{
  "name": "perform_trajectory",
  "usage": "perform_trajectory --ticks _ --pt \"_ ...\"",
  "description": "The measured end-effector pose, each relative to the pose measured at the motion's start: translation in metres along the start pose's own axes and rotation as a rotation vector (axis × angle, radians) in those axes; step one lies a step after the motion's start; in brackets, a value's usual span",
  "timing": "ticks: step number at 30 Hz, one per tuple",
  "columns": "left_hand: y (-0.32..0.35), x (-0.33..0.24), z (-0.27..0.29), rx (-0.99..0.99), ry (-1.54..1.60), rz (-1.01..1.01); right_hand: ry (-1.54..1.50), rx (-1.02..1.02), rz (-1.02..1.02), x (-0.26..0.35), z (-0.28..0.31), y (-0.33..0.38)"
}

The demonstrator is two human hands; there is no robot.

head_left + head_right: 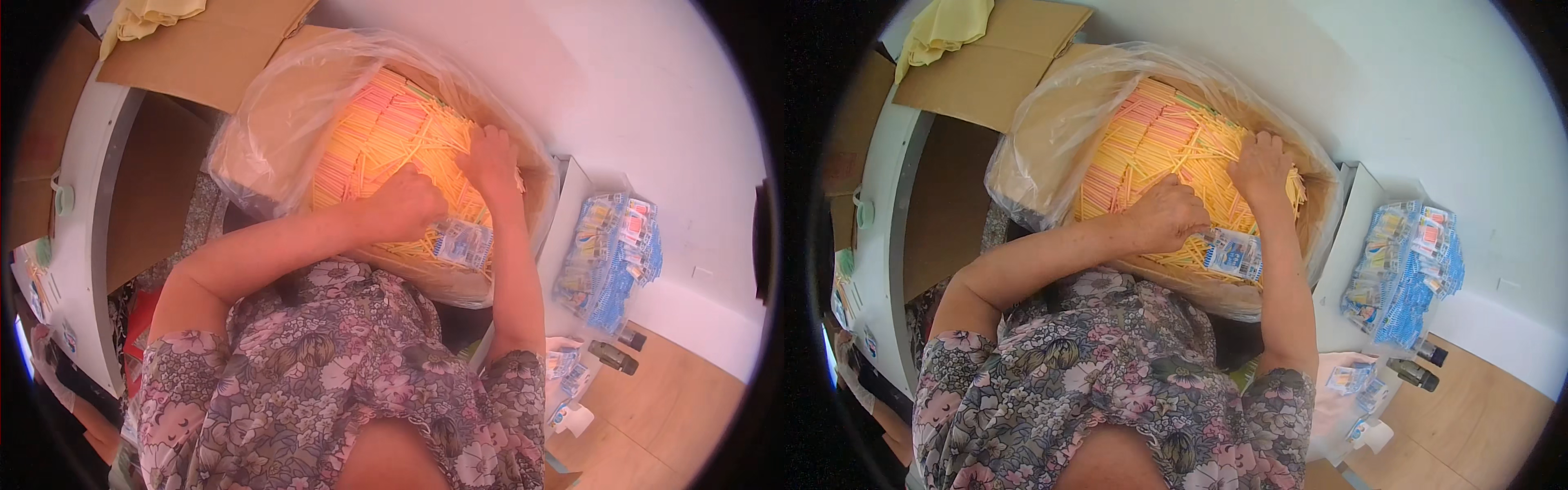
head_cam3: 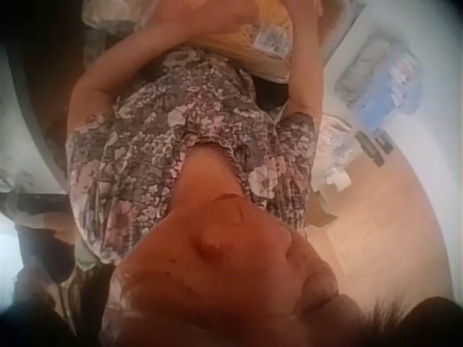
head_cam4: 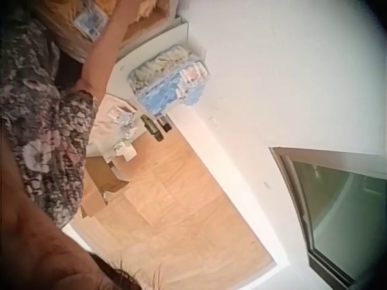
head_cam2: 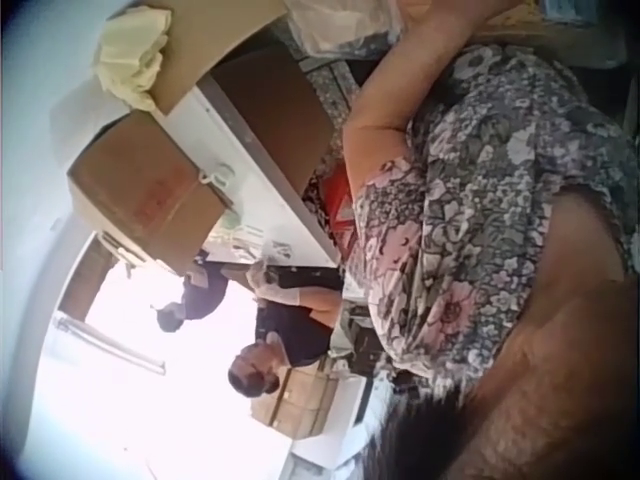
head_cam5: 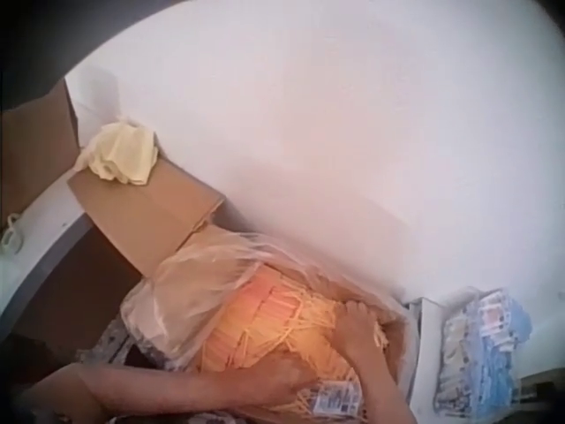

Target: Sort small packaged items from a large box onto a workspace.

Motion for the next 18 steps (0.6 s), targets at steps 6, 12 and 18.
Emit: perform_trajectory --ticks 6,12,18 --pt "0.0 -0.003 0.001 0.051 0.005 0.007 0.069 -0.083 0.141 -0.009 -0.015 0.002" --pt "0.003 -0.004 -0.002 0.021 0.025 -0.007 -0.173 -0.366 0.24 -0.014 0.005 0.018" --pt "0.002 -0.005 -0.003 0.036 0.035 -0.03 -0.247 -0.454 0.227 -0.02 0.01 0.026"
Point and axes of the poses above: each hand's wrist, its own y-axis away from the middle knuckle, its own z-axis out of the back of the hand, x = y × z, the point moved 1 cm from there along -y, towards the middle knuckle, and after that the axes turned 8 degrees about -z, right-handed, at the moved point
